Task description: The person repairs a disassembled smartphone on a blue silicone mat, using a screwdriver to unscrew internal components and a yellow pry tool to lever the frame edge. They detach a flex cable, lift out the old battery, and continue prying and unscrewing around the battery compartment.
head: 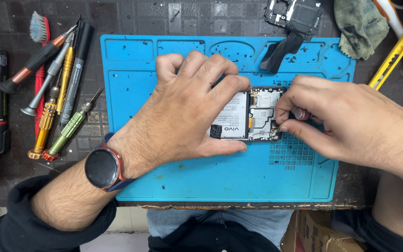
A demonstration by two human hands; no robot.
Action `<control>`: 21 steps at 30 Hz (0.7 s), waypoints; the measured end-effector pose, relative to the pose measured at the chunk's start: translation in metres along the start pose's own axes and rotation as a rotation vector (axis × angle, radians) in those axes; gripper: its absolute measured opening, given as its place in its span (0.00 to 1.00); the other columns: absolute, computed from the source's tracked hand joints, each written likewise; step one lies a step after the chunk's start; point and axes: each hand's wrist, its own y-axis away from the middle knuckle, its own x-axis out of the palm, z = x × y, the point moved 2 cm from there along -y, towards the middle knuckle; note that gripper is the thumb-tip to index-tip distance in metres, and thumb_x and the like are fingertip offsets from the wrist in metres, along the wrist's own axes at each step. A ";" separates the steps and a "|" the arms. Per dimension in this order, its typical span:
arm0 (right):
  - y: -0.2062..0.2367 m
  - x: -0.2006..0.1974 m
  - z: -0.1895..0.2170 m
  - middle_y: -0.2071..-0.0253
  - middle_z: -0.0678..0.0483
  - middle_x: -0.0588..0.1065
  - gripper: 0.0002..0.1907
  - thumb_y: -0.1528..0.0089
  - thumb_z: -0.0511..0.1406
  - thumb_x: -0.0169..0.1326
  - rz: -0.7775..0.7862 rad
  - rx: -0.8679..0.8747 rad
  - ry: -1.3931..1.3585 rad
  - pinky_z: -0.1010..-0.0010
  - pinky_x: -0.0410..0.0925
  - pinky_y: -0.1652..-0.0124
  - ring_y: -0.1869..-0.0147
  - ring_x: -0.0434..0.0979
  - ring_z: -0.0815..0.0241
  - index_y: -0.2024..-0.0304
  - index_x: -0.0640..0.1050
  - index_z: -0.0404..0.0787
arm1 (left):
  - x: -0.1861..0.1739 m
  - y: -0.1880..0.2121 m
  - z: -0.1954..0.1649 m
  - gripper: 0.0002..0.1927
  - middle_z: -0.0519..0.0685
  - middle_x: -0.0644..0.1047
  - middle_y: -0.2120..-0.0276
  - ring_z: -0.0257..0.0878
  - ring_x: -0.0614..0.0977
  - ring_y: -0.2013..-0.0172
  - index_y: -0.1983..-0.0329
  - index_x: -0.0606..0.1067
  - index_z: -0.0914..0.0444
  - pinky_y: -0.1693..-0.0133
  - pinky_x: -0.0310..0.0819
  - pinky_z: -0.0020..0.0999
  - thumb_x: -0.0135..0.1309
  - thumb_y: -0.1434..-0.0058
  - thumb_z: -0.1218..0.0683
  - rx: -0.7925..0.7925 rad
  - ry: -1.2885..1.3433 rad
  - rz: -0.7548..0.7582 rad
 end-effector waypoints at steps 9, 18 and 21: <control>0.003 -0.001 -0.004 0.75 0.58 0.74 0.19 0.46 0.42 0.67 -0.026 -0.007 0.012 0.68 0.71 0.75 0.74 0.74 0.61 0.52 0.82 0.52 | -0.002 0.001 0.001 0.45 0.49 0.70 0.48 0.46 0.71 0.48 0.40 0.71 0.59 0.46 0.54 0.50 0.69 0.52 0.29 0.003 -0.009 0.006; 0.008 -0.002 -0.006 0.73 0.59 0.76 0.21 0.46 0.43 0.66 -0.006 -0.044 0.029 0.70 0.72 0.76 0.77 0.78 0.63 0.49 0.84 0.56 | -0.002 0.001 0.000 0.45 0.50 0.70 0.48 0.46 0.71 0.48 0.40 0.71 0.60 0.46 0.53 0.50 0.69 0.52 0.29 0.001 -0.007 -0.003; 0.009 -0.002 -0.006 0.74 0.59 0.76 0.21 0.46 0.44 0.67 0.000 -0.037 0.048 0.69 0.72 0.76 0.77 0.78 0.63 0.49 0.85 0.58 | -0.001 0.001 0.001 0.45 0.49 0.70 0.48 0.46 0.71 0.47 0.40 0.72 0.60 0.46 0.53 0.50 0.69 0.52 0.30 -0.002 0.002 0.001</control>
